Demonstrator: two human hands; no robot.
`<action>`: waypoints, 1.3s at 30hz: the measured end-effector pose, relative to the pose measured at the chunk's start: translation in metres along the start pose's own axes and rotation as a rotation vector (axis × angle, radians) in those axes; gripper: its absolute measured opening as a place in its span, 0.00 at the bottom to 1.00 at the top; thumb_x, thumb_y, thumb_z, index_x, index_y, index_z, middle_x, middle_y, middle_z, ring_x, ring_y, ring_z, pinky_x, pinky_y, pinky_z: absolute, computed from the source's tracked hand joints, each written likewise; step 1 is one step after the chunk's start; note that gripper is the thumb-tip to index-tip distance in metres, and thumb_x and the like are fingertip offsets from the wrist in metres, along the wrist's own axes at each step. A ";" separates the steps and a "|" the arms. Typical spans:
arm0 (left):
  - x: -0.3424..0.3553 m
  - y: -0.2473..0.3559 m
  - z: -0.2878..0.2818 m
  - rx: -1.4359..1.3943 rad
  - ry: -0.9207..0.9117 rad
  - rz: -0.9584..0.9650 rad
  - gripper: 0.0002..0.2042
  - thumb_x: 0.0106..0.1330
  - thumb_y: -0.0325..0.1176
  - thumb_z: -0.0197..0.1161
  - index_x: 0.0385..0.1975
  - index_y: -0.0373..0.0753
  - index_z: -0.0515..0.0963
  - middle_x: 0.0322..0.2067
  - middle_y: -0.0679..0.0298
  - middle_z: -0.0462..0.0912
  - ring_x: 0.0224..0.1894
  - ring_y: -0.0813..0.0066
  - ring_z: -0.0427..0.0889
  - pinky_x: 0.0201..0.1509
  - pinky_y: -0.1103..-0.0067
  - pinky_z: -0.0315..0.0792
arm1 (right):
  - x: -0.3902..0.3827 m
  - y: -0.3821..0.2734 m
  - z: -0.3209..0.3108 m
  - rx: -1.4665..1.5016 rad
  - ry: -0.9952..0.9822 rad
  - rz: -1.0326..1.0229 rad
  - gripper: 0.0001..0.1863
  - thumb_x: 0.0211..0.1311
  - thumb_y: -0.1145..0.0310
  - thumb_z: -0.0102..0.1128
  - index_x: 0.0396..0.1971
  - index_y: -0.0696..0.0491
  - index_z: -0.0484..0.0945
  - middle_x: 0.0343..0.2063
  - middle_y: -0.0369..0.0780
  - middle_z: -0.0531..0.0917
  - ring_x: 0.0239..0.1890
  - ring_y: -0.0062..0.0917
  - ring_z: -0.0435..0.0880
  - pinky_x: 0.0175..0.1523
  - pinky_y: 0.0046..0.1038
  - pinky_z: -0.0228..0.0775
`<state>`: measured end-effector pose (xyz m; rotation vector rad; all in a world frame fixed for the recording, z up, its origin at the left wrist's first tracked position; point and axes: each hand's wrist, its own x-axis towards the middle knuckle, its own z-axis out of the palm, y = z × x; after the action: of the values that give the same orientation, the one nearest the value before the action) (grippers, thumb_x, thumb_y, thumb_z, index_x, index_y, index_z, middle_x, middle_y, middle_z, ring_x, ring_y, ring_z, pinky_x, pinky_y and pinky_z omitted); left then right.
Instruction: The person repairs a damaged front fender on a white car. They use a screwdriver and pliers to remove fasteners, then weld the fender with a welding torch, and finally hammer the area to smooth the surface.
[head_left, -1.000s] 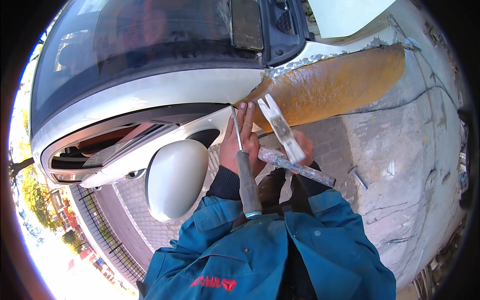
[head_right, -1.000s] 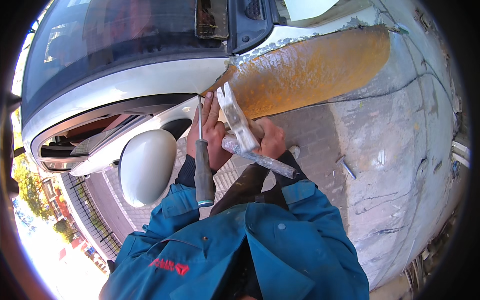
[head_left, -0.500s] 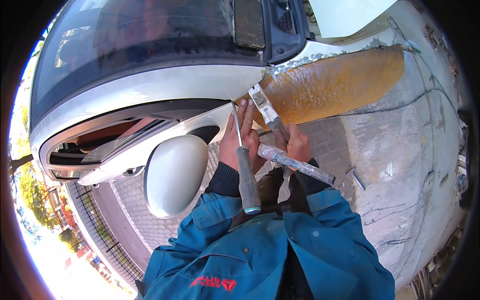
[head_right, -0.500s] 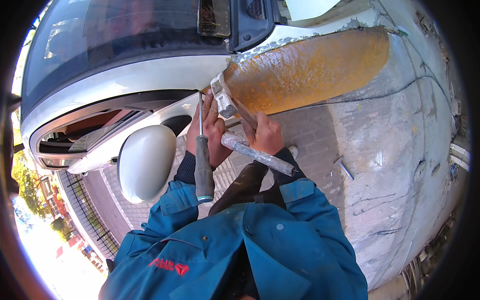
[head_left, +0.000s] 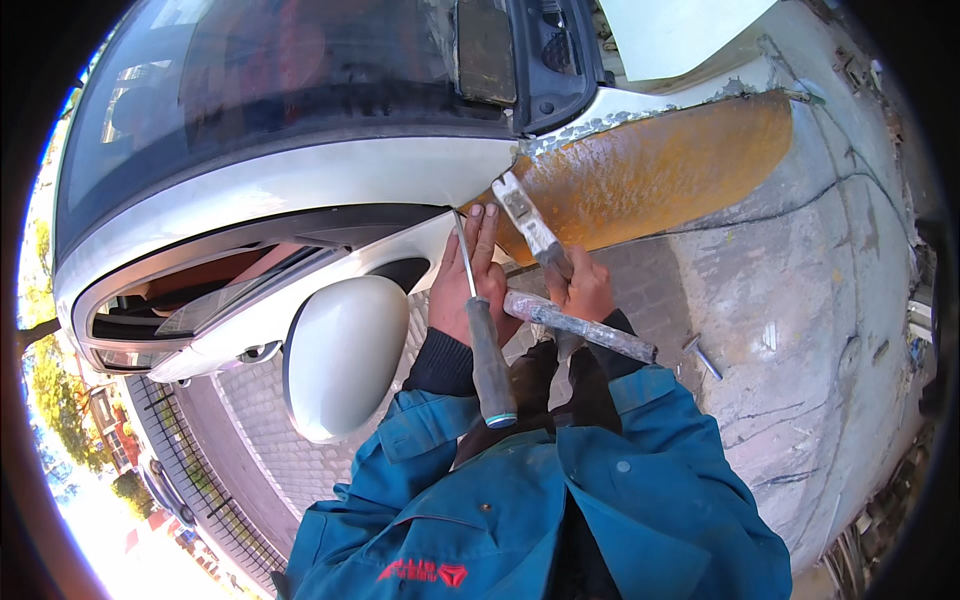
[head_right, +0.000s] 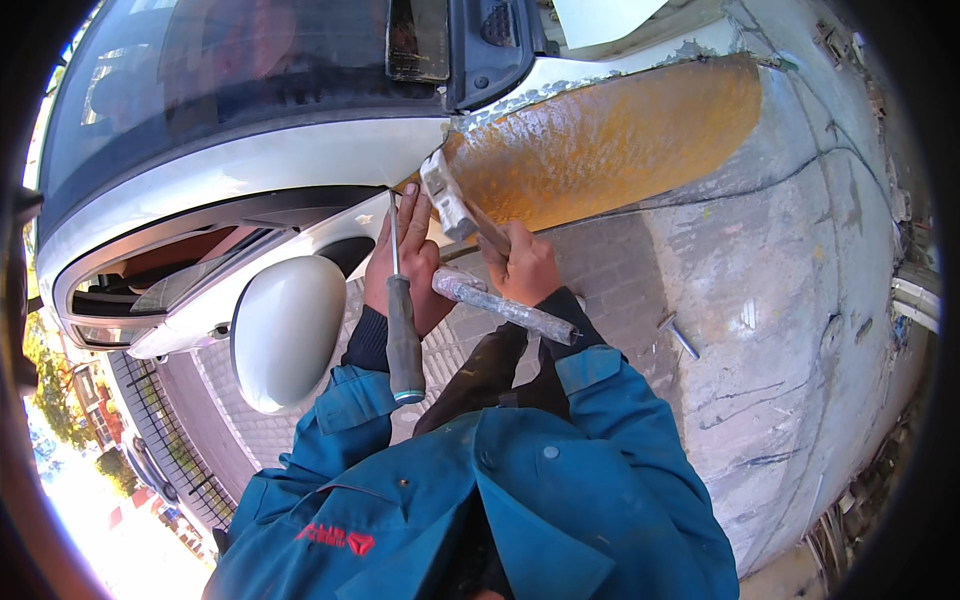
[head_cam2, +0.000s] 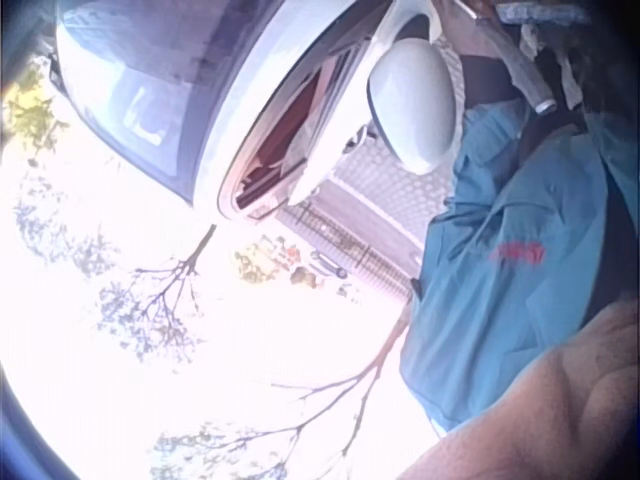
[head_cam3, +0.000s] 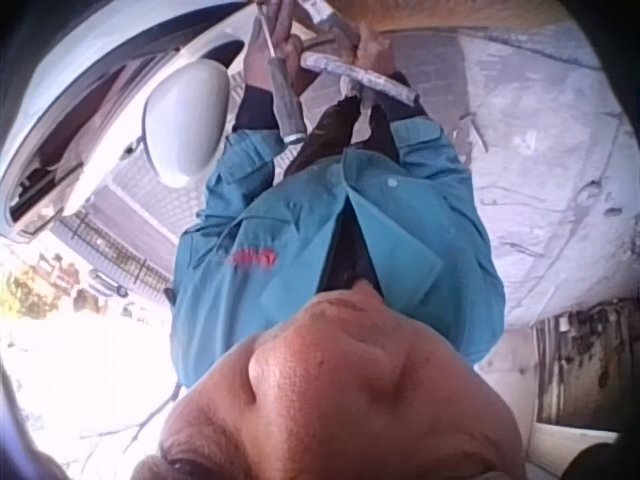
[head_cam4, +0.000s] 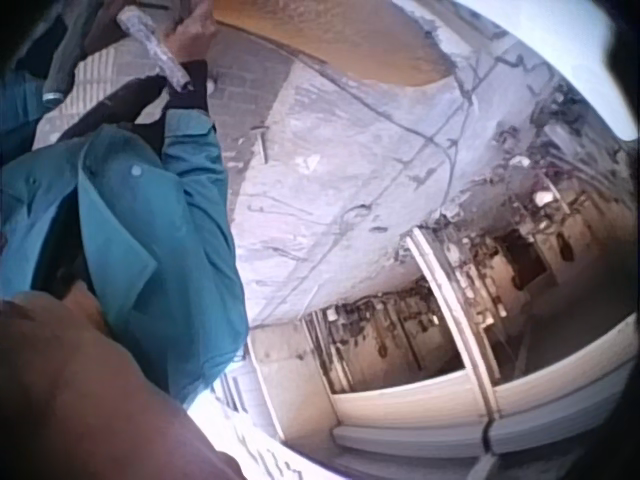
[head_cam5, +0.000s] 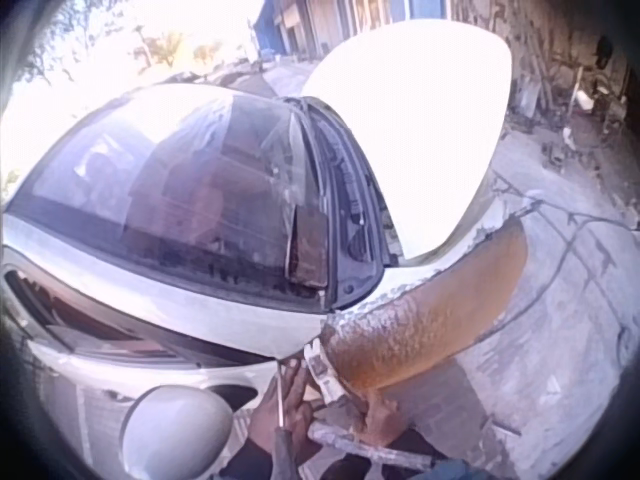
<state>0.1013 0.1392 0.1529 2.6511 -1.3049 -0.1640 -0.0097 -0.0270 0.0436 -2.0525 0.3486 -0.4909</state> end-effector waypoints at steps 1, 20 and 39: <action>0.000 0.000 -0.001 0.015 0.016 0.012 0.12 0.57 0.33 0.72 0.30 0.26 0.88 0.83 0.40 0.62 0.87 0.43 0.57 0.86 0.50 0.60 | 0.000 0.001 0.000 0.022 0.023 -0.052 0.14 0.70 0.65 0.76 0.41 0.56 0.79 0.26 0.53 0.85 0.31 0.56 0.89 0.35 0.51 0.80; 0.002 0.005 -0.006 -0.022 0.051 0.009 0.15 0.48 0.32 0.78 0.26 0.24 0.86 0.80 0.34 0.65 0.86 0.40 0.61 0.85 0.49 0.62 | 0.013 -0.003 -0.021 0.002 0.271 -0.057 0.13 0.75 0.64 0.74 0.41 0.57 0.80 0.27 0.53 0.88 0.32 0.55 0.90 0.34 0.47 0.81; 0.001 0.006 -0.006 0.004 -0.071 -0.029 0.19 0.54 0.41 0.77 0.34 0.28 0.89 0.84 0.39 0.59 0.88 0.44 0.54 0.89 0.53 0.55 | 0.006 -0.014 -0.021 -0.113 0.169 0.018 0.15 0.72 0.64 0.76 0.38 0.57 0.78 0.23 0.53 0.85 0.29 0.56 0.89 0.32 0.49 0.79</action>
<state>0.0988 0.1355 0.1599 2.6921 -1.2891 -0.2618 -0.0137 -0.0387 0.0666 -2.1202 0.5054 -0.6491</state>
